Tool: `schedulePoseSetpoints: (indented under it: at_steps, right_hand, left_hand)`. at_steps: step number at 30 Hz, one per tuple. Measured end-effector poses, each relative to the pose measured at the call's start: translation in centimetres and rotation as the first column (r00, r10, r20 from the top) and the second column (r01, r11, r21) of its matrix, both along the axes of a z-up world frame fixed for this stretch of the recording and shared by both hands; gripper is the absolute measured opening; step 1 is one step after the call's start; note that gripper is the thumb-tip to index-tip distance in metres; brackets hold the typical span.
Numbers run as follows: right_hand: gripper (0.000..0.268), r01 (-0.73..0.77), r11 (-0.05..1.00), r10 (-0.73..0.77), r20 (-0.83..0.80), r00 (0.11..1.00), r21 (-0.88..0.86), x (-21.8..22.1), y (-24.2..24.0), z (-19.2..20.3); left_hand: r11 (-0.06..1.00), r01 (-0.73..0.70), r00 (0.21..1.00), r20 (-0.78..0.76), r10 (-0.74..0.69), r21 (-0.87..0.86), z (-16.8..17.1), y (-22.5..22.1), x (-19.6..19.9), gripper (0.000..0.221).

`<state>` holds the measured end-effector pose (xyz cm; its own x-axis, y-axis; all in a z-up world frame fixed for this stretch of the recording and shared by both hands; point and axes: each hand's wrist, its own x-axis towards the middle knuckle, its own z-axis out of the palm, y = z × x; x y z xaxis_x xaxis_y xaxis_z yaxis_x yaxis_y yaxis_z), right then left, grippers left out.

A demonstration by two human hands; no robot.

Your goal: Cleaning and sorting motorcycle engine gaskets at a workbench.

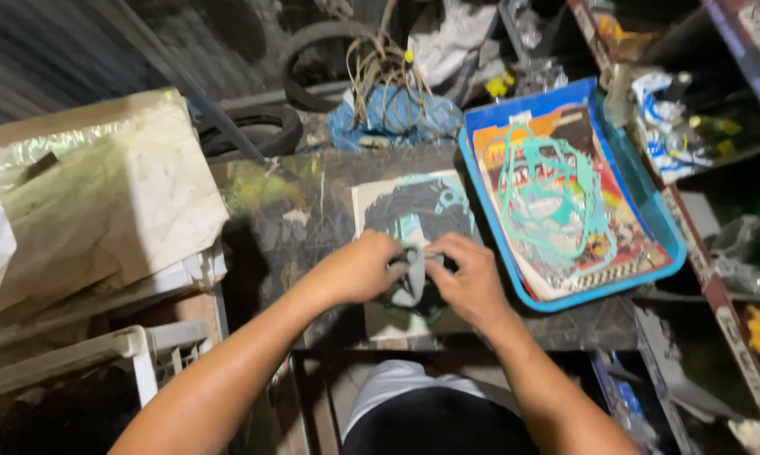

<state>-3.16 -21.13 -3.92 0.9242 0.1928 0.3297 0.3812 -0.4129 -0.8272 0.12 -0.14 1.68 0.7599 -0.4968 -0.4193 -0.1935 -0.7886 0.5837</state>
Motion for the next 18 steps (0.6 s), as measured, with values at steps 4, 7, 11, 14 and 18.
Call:
schedulePoseSetpoints:
  at_steps: [4, 7, 11, 14, 18]
  right_hand:
    - [0.014, 0.042, 0.999, -0.040, -0.047, 0.998, 0.034, -0.9, -0.5, 1.4]
    - [0.017, 0.061, 0.995, -0.053, -0.098, 0.994, 0.078, -1.7, -1.1, 0.2]
    - [0.018, 0.163, 0.983, -0.152, -0.116, 0.981, 0.089, -2.4, -1.6, -0.6]
    - [0.013, 0.118, 0.990, -0.111, -0.080, 0.991, 0.080, -2.4, -0.7, 1.2]
    - [0.011, 0.036, 0.999, -0.036, 0.009, 0.999, 0.038, -2.1, 0.3, 3.2]
  left_hand:
    - [0.999, -0.004, 0.999, -0.042, 0.002, -0.043, 5.5, -0.3, -0.7, 0.024]
    - [0.999, 0.048, 0.998, -0.034, -0.048, -0.003, 5.5, -0.4, -1.1, 0.022]
    - [1.000, 0.008, 1.000, -0.010, -0.008, -0.017, 4.4, -0.2, -1.2, 0.022]
    - [1.000, 0.027, 0.999, 0.020, -0.027, -0.009, 4.3, -0.5, -1.1, 0.022]
    - [0.997, 0.064, 0.996, 0.060, -0.066, 0.036, 4.3, -1.1, -1.5, 0.021]
